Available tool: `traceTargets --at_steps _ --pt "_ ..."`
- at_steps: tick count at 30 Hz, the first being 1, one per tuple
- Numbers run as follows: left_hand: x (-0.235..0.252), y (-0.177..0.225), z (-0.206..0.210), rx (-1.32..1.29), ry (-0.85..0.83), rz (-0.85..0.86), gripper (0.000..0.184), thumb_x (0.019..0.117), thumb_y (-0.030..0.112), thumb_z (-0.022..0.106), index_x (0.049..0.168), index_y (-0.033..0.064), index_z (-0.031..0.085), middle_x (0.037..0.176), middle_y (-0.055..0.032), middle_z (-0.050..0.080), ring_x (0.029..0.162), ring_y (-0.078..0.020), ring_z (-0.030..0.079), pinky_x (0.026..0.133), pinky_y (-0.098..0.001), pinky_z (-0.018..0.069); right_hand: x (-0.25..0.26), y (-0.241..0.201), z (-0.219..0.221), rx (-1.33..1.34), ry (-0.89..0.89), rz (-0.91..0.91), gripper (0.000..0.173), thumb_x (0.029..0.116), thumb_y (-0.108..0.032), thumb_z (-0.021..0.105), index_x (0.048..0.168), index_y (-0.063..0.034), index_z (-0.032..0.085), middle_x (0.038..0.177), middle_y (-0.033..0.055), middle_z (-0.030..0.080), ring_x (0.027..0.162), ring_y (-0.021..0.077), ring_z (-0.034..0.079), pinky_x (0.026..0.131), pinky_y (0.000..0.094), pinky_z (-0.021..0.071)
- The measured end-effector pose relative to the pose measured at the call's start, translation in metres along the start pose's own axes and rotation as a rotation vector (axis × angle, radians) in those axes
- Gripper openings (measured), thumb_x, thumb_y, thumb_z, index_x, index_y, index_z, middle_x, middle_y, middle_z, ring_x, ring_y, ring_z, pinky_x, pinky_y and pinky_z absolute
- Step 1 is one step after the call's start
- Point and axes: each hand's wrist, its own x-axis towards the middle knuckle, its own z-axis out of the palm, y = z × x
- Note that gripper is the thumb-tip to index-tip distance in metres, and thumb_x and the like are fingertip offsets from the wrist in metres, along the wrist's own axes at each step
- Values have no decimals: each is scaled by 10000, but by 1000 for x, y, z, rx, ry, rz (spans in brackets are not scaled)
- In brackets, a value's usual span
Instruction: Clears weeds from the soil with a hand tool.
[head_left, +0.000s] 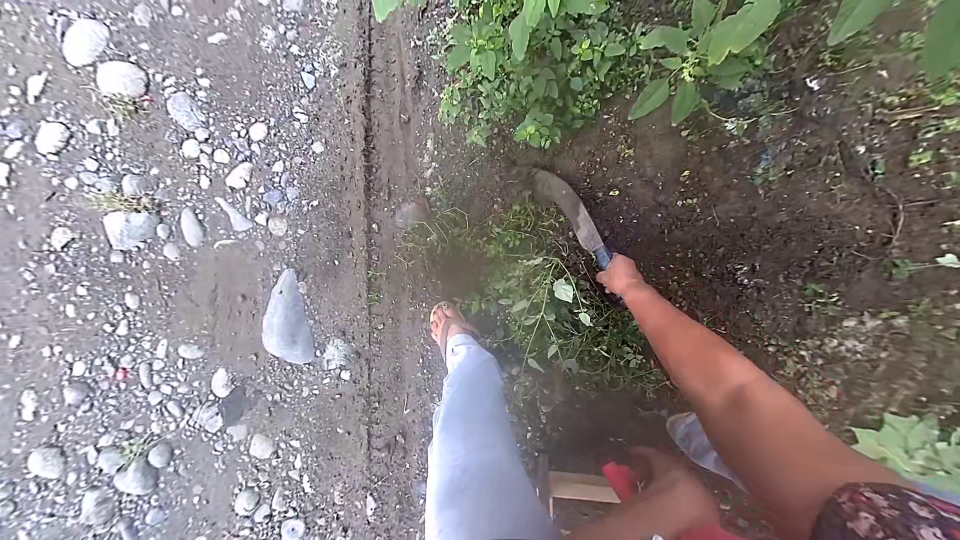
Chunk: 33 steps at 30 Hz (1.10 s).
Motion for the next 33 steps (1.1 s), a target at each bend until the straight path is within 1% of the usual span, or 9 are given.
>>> traceTargets --at_steps 3,10,11,12,15,18,22,27,33 --pt "-13 11 -4 21 -14 -85 445 1086 281 422 1357 -28 592 1445 -168 583 1347 -352 543 1070 -610 406 -2 15 -20 -158 26 -72 490 930 -183 748 1334 33 573 1142 298 683 991 453 706 871 647 549" --pt "33 -9 23 40 141 73 323 1056 201 519 1141 -66 681 1193 -267 662 1116 -446 640 934 -685 474 -5 14 -4 546 79 63 340 957 -121 691 1239 22 564 824 124 631 621 208 621 633 399 568" --pt "44 -11 36 103 232 108 325 1032 222 509 1080 -17 724 1114 -224 713 1044 -412 680 913 -675 483 -8 24 0 440 30 55 351 947 -123 697 1234 37 574 835 147 644 637 231 631 647 420 571" --pt "42 -1 25 147 68 9 344 1079 250 459 1237 42 682 1279 -175 666 1213 -377 619 1046 -647 417 -11 41 1 245 -42 18 386 935 -125 709 1255 46 579 896 186 665 701 275 659 697 460 579" --pt "27 2 10 167 -21 -24 333 1076 214 480 1301 26 637 1352 -213 616 1257 -416 580 994 -656 446 -24 87 -19 -364 -208 -127 531 915 -187 732 1371 19 552 1235 282 655 1132 436 662 958 638 519" --pt "-9 6 -4 161 -54 -8 380 1104 220 422 1345 -18 595 1409 -202 590 1285 -388 568 1015 -614 429 -39 117 -52 -551 -178 -186 573 937 -222 716 1434 -8 527 1278 302 644 1218 488 617 994 677 479" --pt "-9 6 -4 199 -73 24 403 1102 267 432 1377 18 591 1433 -160 588 1314 -355 555 1048 -610 405 -40 122 -68 -189 22 -149 513 933 -173 718 1378 33 568 1169 310 675 1091 463 670 953 659 502" --pt "58 0 27 181 11 -17 353 1052 267 498 1234 27 681 1281 -180 664 1201 -381 616 1024 -669 411 -29 76 -19 443 101 16 419 958 -106 687 1309 43 512 831 129 663 635 201 668 652 382 598" --pt "-9 1 -2 205 -53 24 374 1103 239 427 1314 11 635 1388 -175 613 1289 -373 570 1020 -619 426 -41 128 -23 -411 -169 -74 601 949 -213 702 1477 -16 494 1328 307 623 1245 499 602 1007 691 473"
